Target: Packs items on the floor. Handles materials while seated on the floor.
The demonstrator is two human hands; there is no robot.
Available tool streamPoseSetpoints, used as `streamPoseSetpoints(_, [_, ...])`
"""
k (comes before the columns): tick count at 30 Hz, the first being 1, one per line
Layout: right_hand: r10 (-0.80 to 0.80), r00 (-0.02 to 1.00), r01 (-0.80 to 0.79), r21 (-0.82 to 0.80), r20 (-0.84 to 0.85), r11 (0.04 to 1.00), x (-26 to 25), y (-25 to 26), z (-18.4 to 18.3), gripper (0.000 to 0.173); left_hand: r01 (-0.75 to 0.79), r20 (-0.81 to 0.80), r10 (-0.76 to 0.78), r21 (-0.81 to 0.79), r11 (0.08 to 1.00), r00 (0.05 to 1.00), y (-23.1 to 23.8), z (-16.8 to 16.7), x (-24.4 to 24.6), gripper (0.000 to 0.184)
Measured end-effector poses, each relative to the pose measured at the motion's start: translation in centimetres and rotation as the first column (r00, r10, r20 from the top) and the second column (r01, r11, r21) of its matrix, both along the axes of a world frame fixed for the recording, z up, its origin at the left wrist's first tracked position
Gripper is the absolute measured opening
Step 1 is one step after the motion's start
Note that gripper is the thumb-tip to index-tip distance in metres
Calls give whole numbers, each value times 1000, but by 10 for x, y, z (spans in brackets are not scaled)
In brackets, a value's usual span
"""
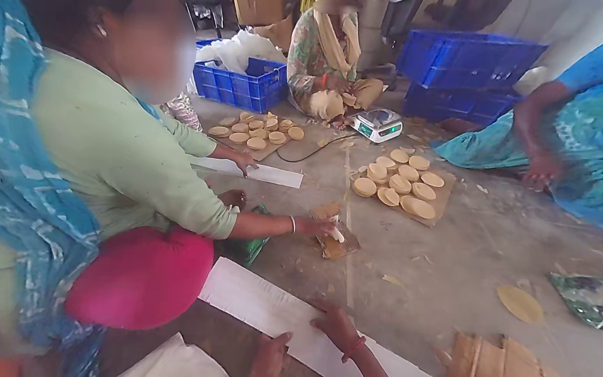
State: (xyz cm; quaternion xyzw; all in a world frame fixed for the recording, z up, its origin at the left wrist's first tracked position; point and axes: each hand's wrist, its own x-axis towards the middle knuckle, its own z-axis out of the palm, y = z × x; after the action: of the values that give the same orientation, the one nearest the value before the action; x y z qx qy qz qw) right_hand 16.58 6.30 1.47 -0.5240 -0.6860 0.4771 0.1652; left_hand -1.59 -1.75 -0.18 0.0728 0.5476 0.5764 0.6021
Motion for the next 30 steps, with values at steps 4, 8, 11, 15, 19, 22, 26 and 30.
streamPoseSetpoints(4, [0,999,-1,-7,-45,1000,2,1,-1,42,6,1,-6,3,1000,1000,0,1,0,55])
streamPoseSetpoints(8, [-4,998,5,9,-59,1000,3,1,-4,40,-2,6,2,14,1000,1000,0,1,-1,55])
streamPoseSetpoints(11, [-2,999,2,-2,-55,1000,3,3,-1,37,5,-3,-5,19,1000,1000,1,-1,-1,60])
streamPoseSetpoints(15, [-4,999,2,-51,-34,999,4,6,2,36,5,-42,-5,-4,1000,999,1,1,1,60])
streamPoseSetpoints(19, [9,1000,-10,-62,-28,998,3,7,4,35,7,-50,-7,3,1000,999,1,4,1,63])
streamPoseSetpoints(22, [-9,1000,8,-64,-14,998,1,6,4,34,12,-57,-12,-5,1000,998,0,4,0,61])
streamPoseSetpoints(26, [-34,999,32,-62,-30,998,-1,7,0,33,28,-18,-26,61,998,999,-5,2,0,62])
streamPoseSetpoints(30, [-17,999,14,-55,-44,998,-5,7,2,31,25,-50,-24,10,1000,998,-5,3,5,64])
